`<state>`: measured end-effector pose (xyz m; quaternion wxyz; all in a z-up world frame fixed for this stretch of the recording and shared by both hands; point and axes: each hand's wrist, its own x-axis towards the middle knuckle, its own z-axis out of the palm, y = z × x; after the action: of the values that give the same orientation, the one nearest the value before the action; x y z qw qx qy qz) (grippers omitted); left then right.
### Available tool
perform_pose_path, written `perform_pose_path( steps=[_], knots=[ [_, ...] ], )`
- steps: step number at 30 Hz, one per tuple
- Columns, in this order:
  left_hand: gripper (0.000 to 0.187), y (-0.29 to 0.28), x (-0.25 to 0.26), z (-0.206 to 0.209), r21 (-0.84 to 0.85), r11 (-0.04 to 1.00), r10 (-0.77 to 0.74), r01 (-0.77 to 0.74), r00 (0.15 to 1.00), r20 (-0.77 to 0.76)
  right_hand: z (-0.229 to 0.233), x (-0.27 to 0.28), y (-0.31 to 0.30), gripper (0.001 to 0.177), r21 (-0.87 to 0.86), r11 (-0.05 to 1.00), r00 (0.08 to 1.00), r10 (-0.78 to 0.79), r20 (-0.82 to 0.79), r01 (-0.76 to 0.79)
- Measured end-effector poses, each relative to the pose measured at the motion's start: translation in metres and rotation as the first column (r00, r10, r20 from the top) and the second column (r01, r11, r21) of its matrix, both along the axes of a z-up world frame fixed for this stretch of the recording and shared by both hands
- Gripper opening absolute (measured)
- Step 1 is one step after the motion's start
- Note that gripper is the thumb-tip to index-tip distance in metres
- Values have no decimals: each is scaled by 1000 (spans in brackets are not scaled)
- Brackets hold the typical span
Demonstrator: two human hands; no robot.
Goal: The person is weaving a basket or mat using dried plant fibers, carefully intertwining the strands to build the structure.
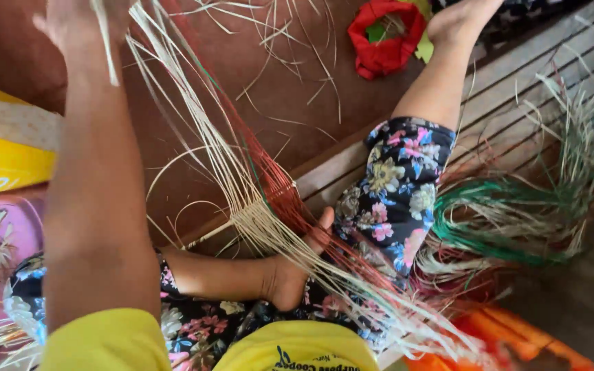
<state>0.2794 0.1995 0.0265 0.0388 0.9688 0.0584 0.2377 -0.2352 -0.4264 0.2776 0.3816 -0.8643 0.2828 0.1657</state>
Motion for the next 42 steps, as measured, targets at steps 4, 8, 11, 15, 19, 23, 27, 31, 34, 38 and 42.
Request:
perform_pose_path(
  steps=[4,8,11,15,19,23,27,31,34,38,42],
  knots=[
    [56,-76,-94,39,44,996,-77,79,996,-49,13,43,63,45,-453,881,977,40,-210,-134],
    [50,-209,-271,106,-222,598,-801,770,569,-187,-25,113,84,46,-579,749,894,442,73,-323],
    [29,-237,-336,31,-363,392,-882,845,458,112,-144,201,122,37,159,766,701,456,548,-623],
    [64,-238,-392,3,-561,484,-821,672,570,-25,-230,279,199,58,220,770,783,620,-41,-598],
    [71,-226,-399,17,-645,430,-862,632,500,-85,-269,284,225,83,597,740,881,459,-114,-308],
    [66,-221,-401,38,-717,350,-897,603,436,-71,-271,270,234,69,755,624,917,391,-81,-200],
    [68,-219,-403,20,-783,311,-899,539,434,-58,-277,264,236,59,782,591,932,361,-38,-198],
    [53,-197,-386,52,-865,255,-875,432,484,-16,-279,263,237,51,790,581,942,335,-13,-196],
    [28,-139,-349,56,-699,582,-720,416,662,-206,-279,259,235,49,802,569,949,316,-8,-182],
    [51,-83,-315,9,-187,960,-278,206,718,-638,-273,260,235,51,802,557,946,324,28,-215],
    [49,-76,-314,-14,-334,937,-342,101,460,-820,-275,262,232,53,816,552,963,268,22,-172]
  ],
)
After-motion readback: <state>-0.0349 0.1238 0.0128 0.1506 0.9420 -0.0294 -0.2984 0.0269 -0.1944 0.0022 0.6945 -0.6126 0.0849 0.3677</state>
